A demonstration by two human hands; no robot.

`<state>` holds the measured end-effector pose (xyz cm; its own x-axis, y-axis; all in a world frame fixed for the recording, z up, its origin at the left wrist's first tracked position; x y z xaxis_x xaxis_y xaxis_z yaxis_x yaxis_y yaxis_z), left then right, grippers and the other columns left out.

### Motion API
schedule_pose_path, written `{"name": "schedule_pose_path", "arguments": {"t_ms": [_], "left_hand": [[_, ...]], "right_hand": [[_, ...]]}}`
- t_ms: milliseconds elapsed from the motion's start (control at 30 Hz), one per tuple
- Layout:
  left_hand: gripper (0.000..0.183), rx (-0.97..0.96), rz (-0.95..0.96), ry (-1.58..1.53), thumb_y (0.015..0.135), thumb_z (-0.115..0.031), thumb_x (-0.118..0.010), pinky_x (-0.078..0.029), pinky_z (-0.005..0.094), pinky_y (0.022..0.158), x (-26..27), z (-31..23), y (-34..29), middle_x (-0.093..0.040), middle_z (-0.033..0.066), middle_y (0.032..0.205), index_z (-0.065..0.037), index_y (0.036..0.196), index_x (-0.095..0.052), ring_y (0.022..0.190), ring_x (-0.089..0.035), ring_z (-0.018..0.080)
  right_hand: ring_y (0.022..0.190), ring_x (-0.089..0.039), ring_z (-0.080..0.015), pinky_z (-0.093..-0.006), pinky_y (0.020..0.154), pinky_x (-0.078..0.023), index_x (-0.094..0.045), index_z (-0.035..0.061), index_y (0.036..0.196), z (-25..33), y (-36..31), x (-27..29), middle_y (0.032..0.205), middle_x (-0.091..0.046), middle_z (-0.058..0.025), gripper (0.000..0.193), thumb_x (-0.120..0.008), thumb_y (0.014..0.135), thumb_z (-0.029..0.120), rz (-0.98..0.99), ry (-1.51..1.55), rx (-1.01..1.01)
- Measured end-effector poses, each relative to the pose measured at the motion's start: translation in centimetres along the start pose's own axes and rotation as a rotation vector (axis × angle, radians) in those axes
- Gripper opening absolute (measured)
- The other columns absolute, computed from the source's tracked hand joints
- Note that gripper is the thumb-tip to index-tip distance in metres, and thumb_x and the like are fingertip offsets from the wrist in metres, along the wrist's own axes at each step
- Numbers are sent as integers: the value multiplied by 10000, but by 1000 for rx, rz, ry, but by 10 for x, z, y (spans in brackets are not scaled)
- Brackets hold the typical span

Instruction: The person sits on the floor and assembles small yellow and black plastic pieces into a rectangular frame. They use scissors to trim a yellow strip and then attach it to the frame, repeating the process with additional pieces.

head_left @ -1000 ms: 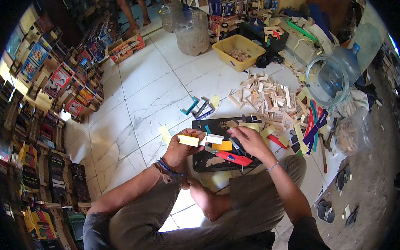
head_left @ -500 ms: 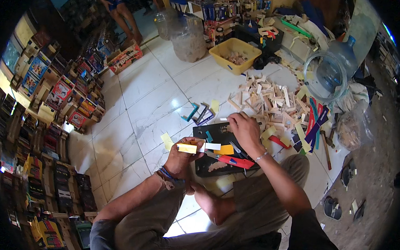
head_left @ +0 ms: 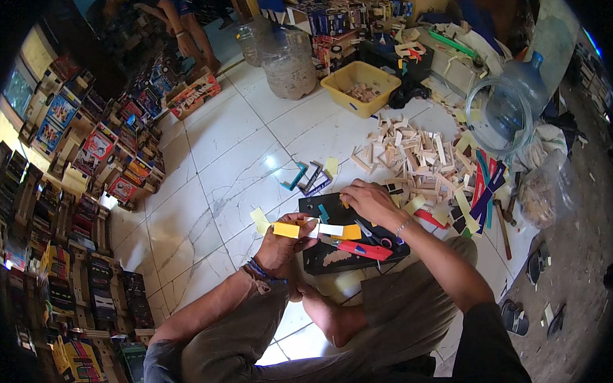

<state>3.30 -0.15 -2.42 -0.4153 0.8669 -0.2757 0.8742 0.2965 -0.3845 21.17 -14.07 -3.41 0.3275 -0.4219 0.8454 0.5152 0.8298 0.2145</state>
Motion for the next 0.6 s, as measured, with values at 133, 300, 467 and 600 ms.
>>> {"name": "schedule_pose_path", "arguments": {"t_ms": [133, 300, 467, 600], "left_hand": [[283, 4, 6, -37, 937, -112, -733, -594, 284, 836, -4, -8, -5, -662, 65, 1106, -53, 1159, -569, 978, -692, 186], [411, 58, 81, 11, 948, -122, -723, -585, 296, 899, -7, -8, -3, -643, 69, 1185, -54, 1317, -555, 1117, -643, 178], [414, 0, 107, 139, 948, -172, -735, -554, 266, 884, -11, -13, -4, -649, -3, 1197, -68, 1324, -595, 1089, -629, 117], [443, -93, 167, 190, 917, -147, -768, -546, 254, 848, -20, -23, -8, -672, 10, 1143, -45, 1315, -603, 1025, -628, 96]], "right_hand": [[950, -671, -300, -396, 853, -529, -669, 117, 1223, 40, -35, 31, 1013, -682, -95, 316, -687, 911, 169, -78, 344, 96], [890, -679, -237, -363, 778, -535, -717, 129, 1087, 81, -76, 53, 983, -687, -42, 234, -743, 854, 134, -203, 364, 166], [840, -667, -236, -366, 747, -531, -726, 109, 958, 100, -79, 63, 983, -668, -29, 102, -737, 859, 129, -240, 282, 248], [898, -676, -236, -364, 780, -545, -720, 81, 963, 107, -72, 63, 988, -670, -47, 79, -708, 887, 99, -222, 273, 220]]}}
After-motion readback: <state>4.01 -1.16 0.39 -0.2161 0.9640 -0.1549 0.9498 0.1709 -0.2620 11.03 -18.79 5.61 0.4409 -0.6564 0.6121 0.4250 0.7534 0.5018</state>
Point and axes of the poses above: each hand's wrist, its own y-axis towards the middle knuckle, its own x-axis out of the back of the hand, z = x × y, the point moved 6 cm from there along y, towards the middle knuckle
